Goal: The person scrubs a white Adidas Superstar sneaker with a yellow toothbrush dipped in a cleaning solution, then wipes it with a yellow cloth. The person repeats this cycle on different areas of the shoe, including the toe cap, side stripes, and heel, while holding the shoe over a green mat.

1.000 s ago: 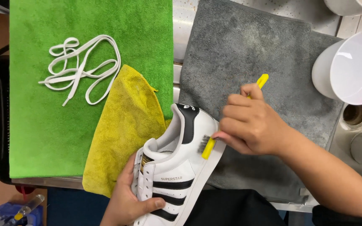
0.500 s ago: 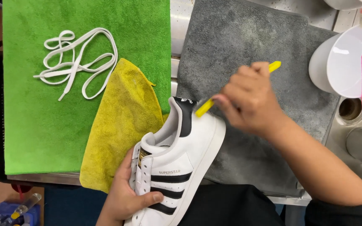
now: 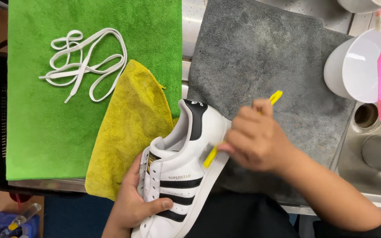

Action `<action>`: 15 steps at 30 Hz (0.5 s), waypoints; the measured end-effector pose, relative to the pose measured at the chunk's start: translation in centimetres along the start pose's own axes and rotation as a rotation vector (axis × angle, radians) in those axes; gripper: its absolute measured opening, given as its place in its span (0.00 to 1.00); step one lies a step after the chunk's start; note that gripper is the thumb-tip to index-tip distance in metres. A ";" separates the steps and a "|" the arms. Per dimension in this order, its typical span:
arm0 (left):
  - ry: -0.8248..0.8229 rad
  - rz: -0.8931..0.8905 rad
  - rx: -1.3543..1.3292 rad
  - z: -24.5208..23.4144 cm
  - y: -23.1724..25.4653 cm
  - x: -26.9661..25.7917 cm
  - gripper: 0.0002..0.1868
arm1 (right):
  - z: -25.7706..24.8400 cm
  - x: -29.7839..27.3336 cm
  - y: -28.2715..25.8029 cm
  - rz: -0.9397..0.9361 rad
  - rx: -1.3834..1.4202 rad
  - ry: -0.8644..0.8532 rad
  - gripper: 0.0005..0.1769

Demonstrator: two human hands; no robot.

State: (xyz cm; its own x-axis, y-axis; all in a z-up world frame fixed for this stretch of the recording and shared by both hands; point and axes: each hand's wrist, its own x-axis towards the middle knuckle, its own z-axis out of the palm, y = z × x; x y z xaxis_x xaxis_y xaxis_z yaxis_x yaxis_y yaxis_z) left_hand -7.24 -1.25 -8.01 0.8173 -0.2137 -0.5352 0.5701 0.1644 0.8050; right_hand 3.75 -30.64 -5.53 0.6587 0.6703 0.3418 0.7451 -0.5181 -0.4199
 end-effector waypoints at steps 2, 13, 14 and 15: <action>-0.007 0.011 -0.013 0.0 0.0 0.2 0.62 | -0.1 -0.1 -0.6 -0.096 -0.018 -0.016 0.22; 0.043 -0.055 -0.039 -0.1 -0.2 -0.3 0.65 | 1.2 -0.5 2.1 0.141 0.149 0.039 0.16; 0.045 -0.055 -0.042 0.0 -0.2 -0.1 0.65 | 0.7 -0.2 1.4 0.139 0.151 0.036 0.16; 0.045 -0.049 -0.034 -0.1 -0.2 -0.1 0.66 | 0.2 0.0 0.6 0.077 0.157 0.013 0.17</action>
State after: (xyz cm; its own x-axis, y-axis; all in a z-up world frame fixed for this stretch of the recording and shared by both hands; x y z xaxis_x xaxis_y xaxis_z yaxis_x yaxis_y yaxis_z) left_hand -7.42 -1.22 -8.16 0.7911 -0.1791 -0.5849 0.6111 0.1872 0.7691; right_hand 4.21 -30.84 -6.00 0.7155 0.6245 0.3133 0.6672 -0.4777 -0.5716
